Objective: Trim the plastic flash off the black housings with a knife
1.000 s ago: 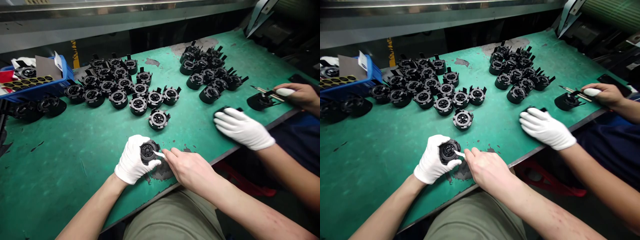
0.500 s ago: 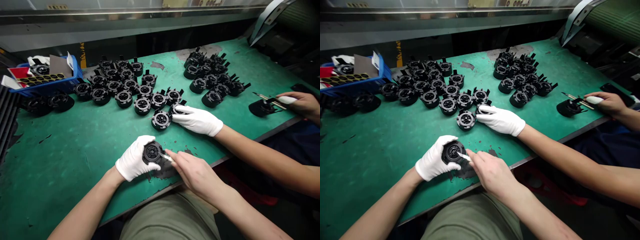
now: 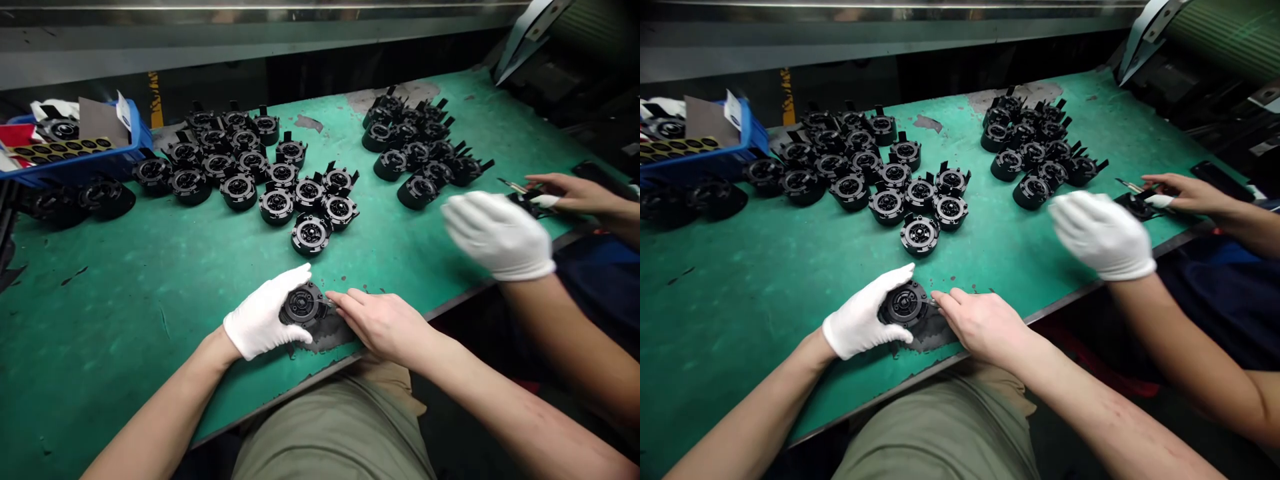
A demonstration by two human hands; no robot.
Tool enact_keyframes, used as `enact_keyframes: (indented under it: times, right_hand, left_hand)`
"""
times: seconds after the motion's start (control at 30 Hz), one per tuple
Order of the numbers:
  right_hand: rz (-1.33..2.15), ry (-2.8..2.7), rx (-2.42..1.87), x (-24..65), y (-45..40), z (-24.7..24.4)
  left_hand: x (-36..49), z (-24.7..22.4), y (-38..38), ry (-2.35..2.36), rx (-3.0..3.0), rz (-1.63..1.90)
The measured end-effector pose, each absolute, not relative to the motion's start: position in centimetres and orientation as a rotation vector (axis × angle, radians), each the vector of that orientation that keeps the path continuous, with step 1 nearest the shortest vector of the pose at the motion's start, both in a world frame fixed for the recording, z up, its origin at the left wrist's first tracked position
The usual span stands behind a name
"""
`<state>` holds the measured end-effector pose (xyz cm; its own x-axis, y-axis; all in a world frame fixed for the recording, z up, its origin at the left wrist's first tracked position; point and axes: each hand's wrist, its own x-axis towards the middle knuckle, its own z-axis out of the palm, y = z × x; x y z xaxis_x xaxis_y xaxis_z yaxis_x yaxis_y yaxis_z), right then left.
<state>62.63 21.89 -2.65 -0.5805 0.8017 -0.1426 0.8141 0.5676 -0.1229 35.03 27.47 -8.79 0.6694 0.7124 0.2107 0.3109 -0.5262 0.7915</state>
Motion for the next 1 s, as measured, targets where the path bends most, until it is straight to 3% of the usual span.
enact_keyframes:
  times: [1.0]
  right_hand:
    - [-0.116, 2.772, 0.901, 63.1, 24.5, -0.9]
  left_hand:
    - [35.0, -8.3, 27.8, 0.743, 2.146, 0.641]
